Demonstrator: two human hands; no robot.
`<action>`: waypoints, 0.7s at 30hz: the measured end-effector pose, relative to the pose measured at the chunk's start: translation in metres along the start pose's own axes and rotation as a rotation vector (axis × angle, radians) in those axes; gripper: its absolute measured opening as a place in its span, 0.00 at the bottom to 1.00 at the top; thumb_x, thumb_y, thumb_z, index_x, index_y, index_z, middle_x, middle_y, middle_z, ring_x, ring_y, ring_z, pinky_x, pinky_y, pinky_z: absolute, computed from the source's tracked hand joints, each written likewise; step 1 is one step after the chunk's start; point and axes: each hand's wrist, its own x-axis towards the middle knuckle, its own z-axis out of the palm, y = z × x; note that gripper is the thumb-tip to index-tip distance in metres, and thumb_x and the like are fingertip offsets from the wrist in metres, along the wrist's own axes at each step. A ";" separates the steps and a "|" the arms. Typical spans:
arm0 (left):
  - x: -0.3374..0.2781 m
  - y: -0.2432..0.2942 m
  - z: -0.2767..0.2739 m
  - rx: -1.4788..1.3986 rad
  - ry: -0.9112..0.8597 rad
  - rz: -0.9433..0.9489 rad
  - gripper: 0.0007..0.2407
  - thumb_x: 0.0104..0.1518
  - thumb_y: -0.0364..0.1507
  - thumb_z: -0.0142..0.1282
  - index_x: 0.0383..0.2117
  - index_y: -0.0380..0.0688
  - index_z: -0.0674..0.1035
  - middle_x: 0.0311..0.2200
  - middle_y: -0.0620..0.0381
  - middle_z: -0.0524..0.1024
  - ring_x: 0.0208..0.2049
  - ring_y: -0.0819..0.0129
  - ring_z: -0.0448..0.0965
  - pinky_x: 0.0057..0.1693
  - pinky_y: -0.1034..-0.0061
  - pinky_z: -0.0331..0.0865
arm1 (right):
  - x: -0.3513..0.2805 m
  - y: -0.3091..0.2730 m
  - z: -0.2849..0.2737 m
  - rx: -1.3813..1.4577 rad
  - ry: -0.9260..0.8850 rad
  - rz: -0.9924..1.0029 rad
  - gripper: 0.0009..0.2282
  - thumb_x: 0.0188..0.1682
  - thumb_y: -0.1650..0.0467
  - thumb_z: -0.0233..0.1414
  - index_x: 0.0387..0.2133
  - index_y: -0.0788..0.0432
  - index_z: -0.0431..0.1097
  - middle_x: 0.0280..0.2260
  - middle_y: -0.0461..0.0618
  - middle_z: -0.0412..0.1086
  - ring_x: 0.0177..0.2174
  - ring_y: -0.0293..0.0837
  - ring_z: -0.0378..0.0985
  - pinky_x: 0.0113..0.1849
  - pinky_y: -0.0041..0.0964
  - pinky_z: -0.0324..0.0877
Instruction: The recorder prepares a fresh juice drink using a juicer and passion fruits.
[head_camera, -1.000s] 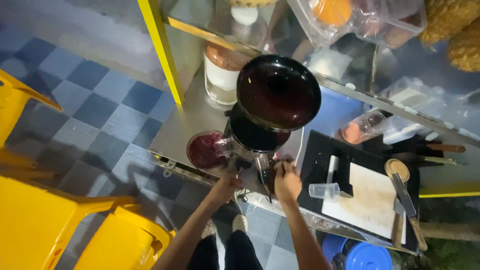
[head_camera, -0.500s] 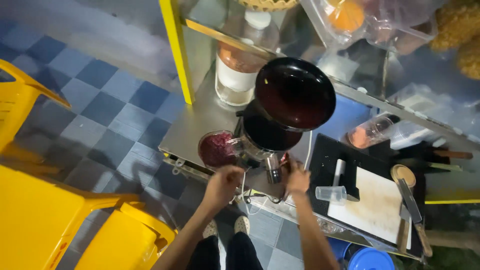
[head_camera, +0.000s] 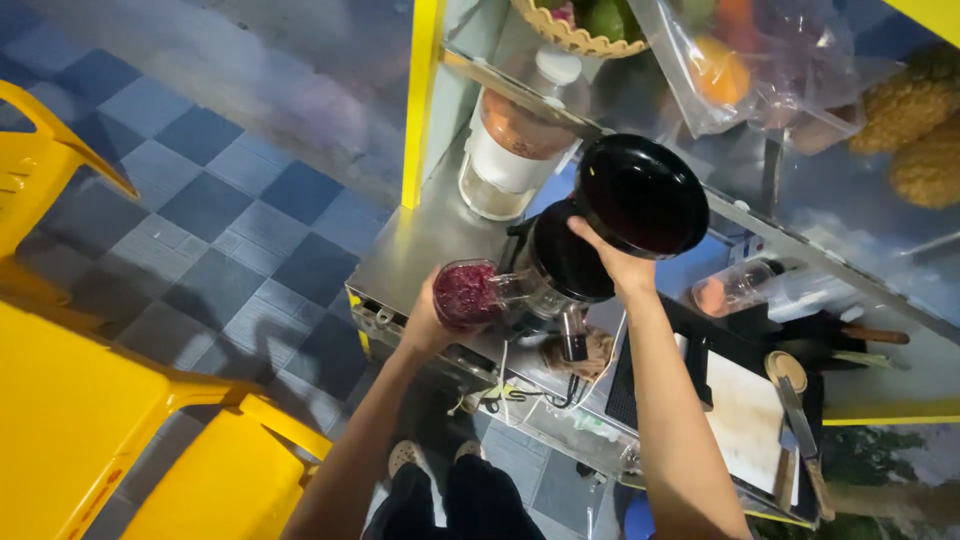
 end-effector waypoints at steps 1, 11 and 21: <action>0.001 0.005 -0.005 -0.004 0.002 0.003 0.35 0.31 0.32 0.78 0.52 0.42 0.74 0.47 0.50 0.79 0.49 0.57 0.80 0.59 0.67 0.72 | 0.004 0.007 0.002 -0.004 0.001 -0.003 0.37 0.31 0.61 0.72 0.56 0.61 0.70 0.55 0.49 0.71 0.53 0.45 0.73 0.56 0.38 0.67; -0.016 -0.011 -0.035 0.151 0.045 -0.075 0.31 0.38 0.29 0.76 0.54 0.46 0.77 0.50 0.54 0.80 0.52 0.58 0.79 0.60 0.68 0.70 | 0.021 0.044 0.032 -0.592 0.164 -0.164 0.39 0.38 0.52 0.67 0.60 0.57 0.64 0.59 0.55 0.67 0.58 0.54 0.66 0.58 0.50 0.59; -0.022 -0.016 -0.066 0.152 0.146 -0.076 0.37 0.31 0.27 0.79 0.56 0.50 0.75 0.53 0.55 0.78 0.55 0.58 0.78 0.62 0.68 0.69 | 0.004 -0.001 0.085 -0.831 0.272 -0.500 0.16 0.48 0.62 0.60 0.45 0.57 0.76 0.45 0.59 0.76 0.49 0.62 0.76 0.51 0.56 0.68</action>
